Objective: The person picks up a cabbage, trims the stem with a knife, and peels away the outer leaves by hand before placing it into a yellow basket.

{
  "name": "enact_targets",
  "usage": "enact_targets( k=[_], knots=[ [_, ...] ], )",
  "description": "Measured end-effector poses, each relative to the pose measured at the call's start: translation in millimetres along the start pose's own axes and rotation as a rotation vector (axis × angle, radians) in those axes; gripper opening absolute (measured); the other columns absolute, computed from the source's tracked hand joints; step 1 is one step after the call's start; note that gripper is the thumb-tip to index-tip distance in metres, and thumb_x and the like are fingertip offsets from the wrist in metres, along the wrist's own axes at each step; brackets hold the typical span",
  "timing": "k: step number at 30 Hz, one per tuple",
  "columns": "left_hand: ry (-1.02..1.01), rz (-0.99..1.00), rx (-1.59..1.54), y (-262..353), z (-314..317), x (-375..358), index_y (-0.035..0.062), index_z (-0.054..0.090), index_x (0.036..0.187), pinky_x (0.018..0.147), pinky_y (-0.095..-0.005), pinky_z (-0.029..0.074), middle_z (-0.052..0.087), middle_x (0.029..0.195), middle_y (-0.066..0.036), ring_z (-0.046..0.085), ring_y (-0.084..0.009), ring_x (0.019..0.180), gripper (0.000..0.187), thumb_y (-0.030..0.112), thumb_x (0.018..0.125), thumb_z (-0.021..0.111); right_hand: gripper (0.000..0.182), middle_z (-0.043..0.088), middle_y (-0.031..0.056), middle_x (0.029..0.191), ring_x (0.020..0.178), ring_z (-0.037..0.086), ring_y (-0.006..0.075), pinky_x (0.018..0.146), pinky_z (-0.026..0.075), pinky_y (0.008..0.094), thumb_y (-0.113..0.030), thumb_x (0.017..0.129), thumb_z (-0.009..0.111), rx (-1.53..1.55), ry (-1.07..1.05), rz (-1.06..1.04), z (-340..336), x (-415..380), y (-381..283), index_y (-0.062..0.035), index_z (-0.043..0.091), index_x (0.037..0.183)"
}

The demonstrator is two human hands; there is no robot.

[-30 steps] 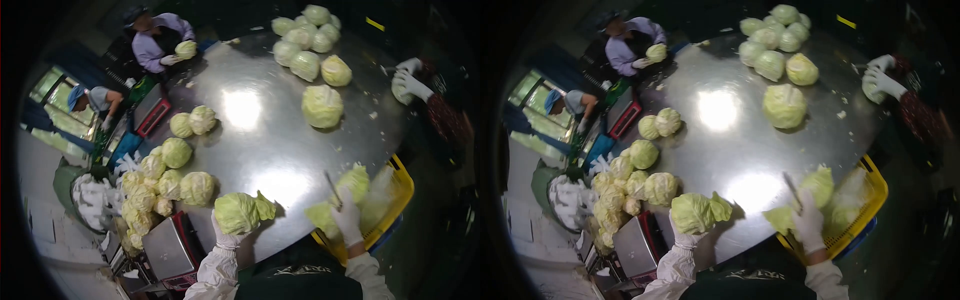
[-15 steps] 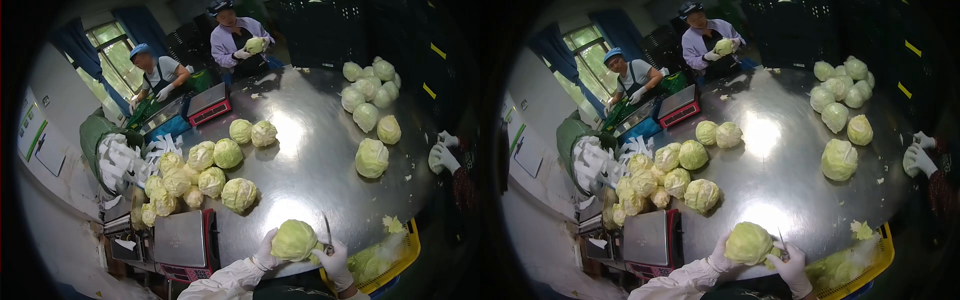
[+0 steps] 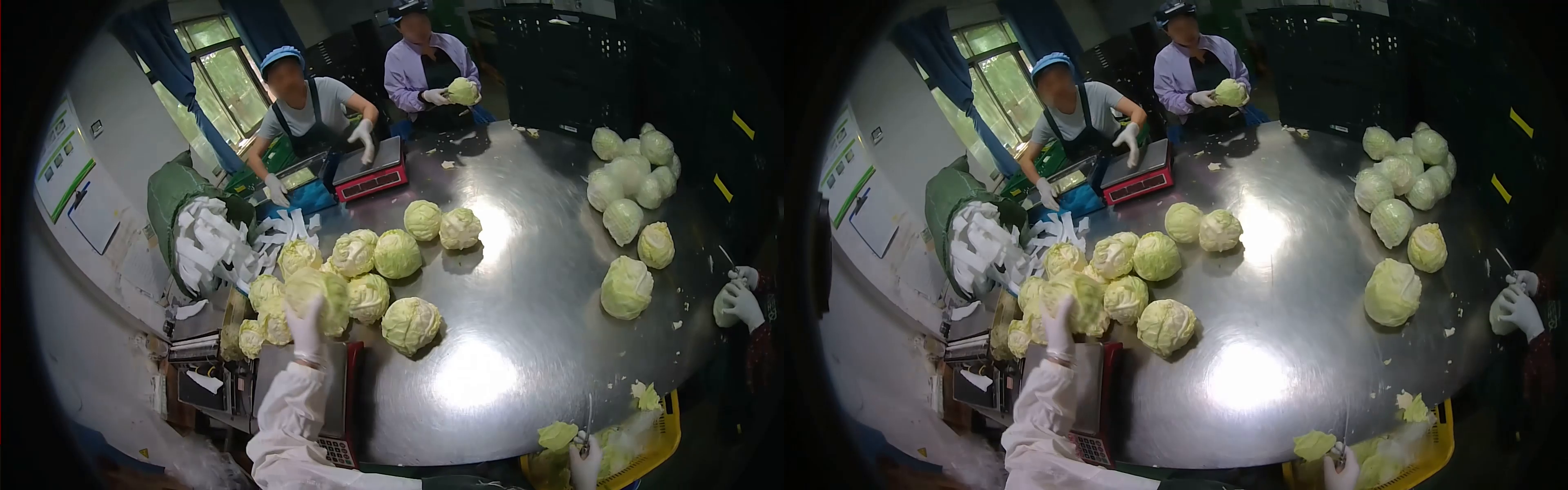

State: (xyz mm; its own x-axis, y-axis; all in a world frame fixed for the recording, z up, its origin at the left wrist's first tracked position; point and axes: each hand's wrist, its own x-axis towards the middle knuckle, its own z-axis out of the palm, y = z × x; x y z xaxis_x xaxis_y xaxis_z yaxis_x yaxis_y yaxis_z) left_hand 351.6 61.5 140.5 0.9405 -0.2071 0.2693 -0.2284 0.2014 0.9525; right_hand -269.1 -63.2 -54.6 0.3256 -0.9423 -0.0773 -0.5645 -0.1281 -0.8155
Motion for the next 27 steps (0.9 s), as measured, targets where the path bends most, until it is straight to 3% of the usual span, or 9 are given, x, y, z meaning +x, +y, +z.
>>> enact_targets(
  k=[3, 7, 14, 16, 20, 21, 22, 26, 27],
  knots=[
    [0.146, 0.447, 0.380, -1.1, -45.9, 96.6, -0.0002, 0.039, 0.152, 0.104, -0.0380, 0.048, 0.055, 0.139, -0.017, 0.058, -0.0280, 0.122, 0.092, 0.022, 0.079, 0.090, 0.028, 0.069, 0.0114, 0.101, 0.093, 0.064, 0.0191, 0.085, 0.052, 0.0324, -0.011, 0.099, 0.064, 0.058, -0.043, 0.077, -0.4, -11.4, -14.8, 0.0023, 0.064, 0.124],
    [0.432, 0.542, 0.787, -24.9, -102.7, 196.0, 0.0008, 0.044, 0.149, 0.106, -0.0437, 0.047, 0.054, 0.139, -0.023, 0.057, -0.0358, 0.124, 0.099, 0.032, 0.070, 0.095, 0.032, 0.070, 0.0166, 0.110, 0.101, 0.066, 0.0220, 0.090, 0.052, 0.0347, -0.010, 0.097, 0.066, 0.119, -0.107, 0.126, 10.1, -6.1, -30.3, 0.0038, 0.062, 0.126],
    [0.391, 0.356, 1.019, -74.3, -142.0, 253.9, 0.0035, 0.052, 0.144, 0.105, -0.0459, 0.047, 0.056, 0.136, -0.026, 0.056, -0.0414, 0.125, 0.099, 0.041, 0.063, 0.095, 0.044, 0.067, 0.0189, 0.128, 0.116, 0.064, 0.0229, 0.101, 0.049, 0.0342, -0.008, 0.100, 0.063, 0.056, -0.131, 0.174, 19.6, 6.9, -49.5, 0.0052, 0.054, 0.141],
    [0.075, 0.185, 0.993, -89.9, -161.2, 278.9, 0.0018, 0.057, 0.139, 0.104, -0.0452, 0.048, 0.057, 0.137, -0.027, 0.056, -0.0407, 0.125, 0.096, 0.044, 0.062, 0.095, 0.044, 0.066, 0.0187, 0.131, 0.119, 0.062, 0.0232, 0.103, 0.048, 0.0342, -0.007, 0.099, 0.063, 0.051, -0.103, 0.202, 26.3, 10.2, -44.4, 0.0057, 0.054, 0.141],
    [0.137, -0.007, 1.256, -84.0, -167.6, 292.2, 0.0059, 0.058, 0.139, 0.106, -0.0460, 0.046, 0.054, 0.142, -0.030, 0.053, -0.0434, 0.129, 0.098, 0.055, 0.062, 0.092, 0.045, 0.065, 0.0186, 0.132, 0.124, 0.060, 0.0226, 0.103, 0.049, 0.0345, -0.005, 0.097, 0.067, 0.154, -0.032, 0.199, 36.7, 17.7, -61.1, 0.0042, 0.056, 0.140],
    [0.372, -0.045, 1.383, -82.4, -150.4, 284.5, 0.0101, 0.053, 0.145, 0.109, -0.0470, 0.042, 0.049, 0.146, -0.029, 0.050, -0.0436, 0.132, 0.100, 0.058, 0.066, 0.089, 0.042, 0.067, 0.0177, 0.128, 0.116, 0.064, 0.0211, 0.098, 0.051, 0.0341, -0.004, 0.095, 0.069, 0.045, -0.014, 0.147, 36.5, 20.0, -68.5, 0.0042, 0.059, 0.135],
    [0.351, -0.044, 1.381, -70.1, -133.7, 273.9, 0.0101, 0.053, 0.145, 0.109, -0.0470, 0.042, 0.049, 0.146, -0.029, 0.050, -0.0436, 0.132, 0.100, 0.058, 0.066, 0.089, 0.054, 0.068, 0.0142, 0.112, 0.104, 0.066, 0.0199, 0.095, 0.052, 0.0330, 0.002, 0.082, 0.069, 0.085, -0.039, 0.259, 42.2, 24.6, -61.9, 0.0062, 0.055, 0.134],
    [-0.072, 0.590, 1.001, -69.6, -41.7, 240.6, 0.0054, 0.047, 0.148, 0.111, -0.0469, 0.039, 0.047, 0.145, -0.024, 0.048, -0.0393, 0.133, 0.079, 0.037, 0.085, 0.081, 0.073, 0.065, 0.0267, 0.125, 0.115, 0.066, 0.0401, 0.097, 0.052, 0.0417, -0.003, 0.084, 0.066, -0.121, 0.107, -0.098, 44.4, 15.3, -50.9, 0.0061, 0.040, 0.151],
    [-0.166, 0.682, 1.040, -57.9, 3.8, 207.4, 0.0015, 0.048, 0.145, 0.112, -0.0452, 0.039, 0.050, 0.142, -0.021, 0.048, -0.0375, 0.131, 0.071, 0.026, 0.086, 0.080, 0.071, 0.066, 0.0270, 0.124, 0.113, 0.066, 0.0410, 0.097, 0.052, 0.0412, -0.004, 0.085, 0.066, -0.056, 0.091, -0.006, 41.1, 14.6, -51.4, 0.0072, 0.040, 0.151]
  ],
)
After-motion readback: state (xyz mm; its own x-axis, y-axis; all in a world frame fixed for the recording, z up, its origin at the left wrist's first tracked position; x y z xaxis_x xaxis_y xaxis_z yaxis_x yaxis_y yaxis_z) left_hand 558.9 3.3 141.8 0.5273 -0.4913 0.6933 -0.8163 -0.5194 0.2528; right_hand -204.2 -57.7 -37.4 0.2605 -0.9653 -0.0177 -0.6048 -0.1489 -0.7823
